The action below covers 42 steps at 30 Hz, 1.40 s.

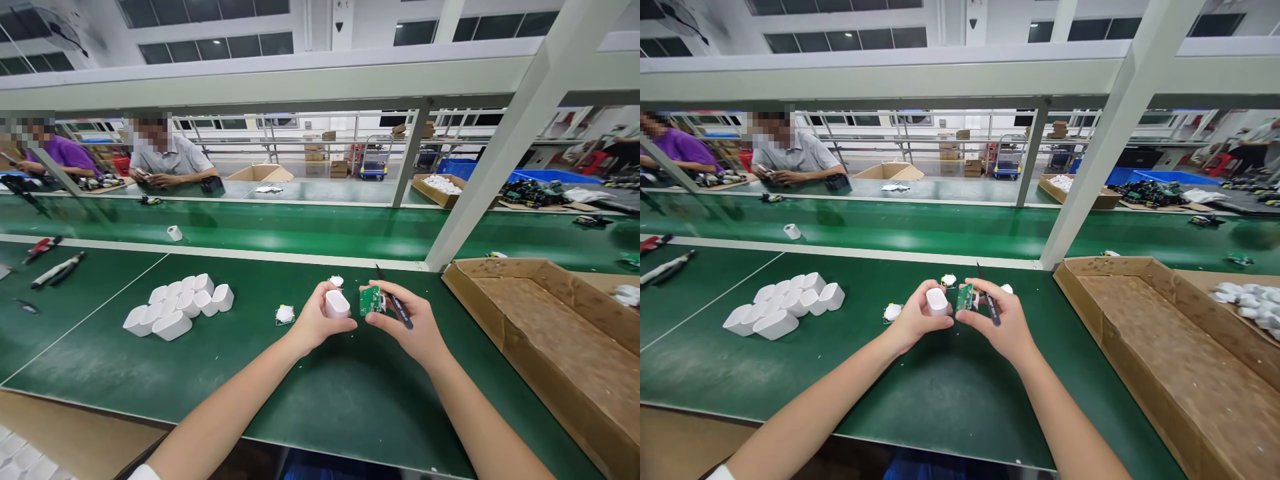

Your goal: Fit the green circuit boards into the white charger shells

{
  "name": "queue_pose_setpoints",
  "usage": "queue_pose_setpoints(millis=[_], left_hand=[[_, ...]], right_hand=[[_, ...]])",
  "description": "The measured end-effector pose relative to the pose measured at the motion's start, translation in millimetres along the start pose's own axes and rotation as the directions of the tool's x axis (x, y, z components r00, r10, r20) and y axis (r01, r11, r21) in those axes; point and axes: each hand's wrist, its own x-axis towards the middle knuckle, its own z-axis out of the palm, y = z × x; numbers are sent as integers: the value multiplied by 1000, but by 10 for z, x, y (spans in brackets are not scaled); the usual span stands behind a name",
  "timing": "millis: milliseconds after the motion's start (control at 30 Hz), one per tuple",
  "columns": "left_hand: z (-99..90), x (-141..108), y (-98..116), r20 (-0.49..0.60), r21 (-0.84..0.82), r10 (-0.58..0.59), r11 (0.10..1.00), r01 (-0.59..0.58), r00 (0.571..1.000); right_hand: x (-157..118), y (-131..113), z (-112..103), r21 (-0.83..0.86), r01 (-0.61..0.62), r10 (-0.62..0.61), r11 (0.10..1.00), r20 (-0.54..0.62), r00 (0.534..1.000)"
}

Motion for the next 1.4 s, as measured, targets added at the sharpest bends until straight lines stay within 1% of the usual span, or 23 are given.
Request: queue_pose_setpoints(millis=[67,133,200,267,333,500,600,733,933,1133,1267,1333,1400], left_hand=[[4,-10,-9,28,117,41,992,-44,999],[1,-22,-17,69,222,115,967,-128,991],[-8,-37,-23,110,313,168,929,-195,980],[-15,-50,-22,139,377,164,903,-205,977],[-15,-56,-13,154,411,153,889,-204,976],[9,-42,18,225,464,250,823,-330,942],[14,-34,11,217,459,283,815,-353,934],[10,-36,-10,204,454,299,815,-360,932],[22,-54,-23,219,458,306,806,-375,927],[37,-63,-12,235,475,331,781,-405,914],[37,-77,-7,209,551,329,738,-389,921],[40,-85,-3,182,612,330,699,-370,926],[47,-90,2,161,685,331,641,-347,930]], right_hand=[[-13,-28,4,-125,116,-113,985,30,993],[-25,-53,15,-205,225,-214,953,74,974],[-37,-66,31,-226,302,-285,926,107,953],[-46,-71,47,-240,333,-310,912,130,942],[-53,-73,58,-253,335,-304,908,152,940],[-60,-78,66,-271,345,-310,899,164,937],[-64,-66,63,-292,334,-302,896,152,941],[-67,-46,58,-296,334,-311,895,122,943],[-65,-59,80,-299,301,-269,906,143,952],[-66,-17,114,-283,325,-296,902,140,945],[-74,15,150,-261,320,-288,911,153,945],[-77,22,166,-255,290,-256,922,159,954],[-76,25,169,-229,229,-193,946,171,966]])
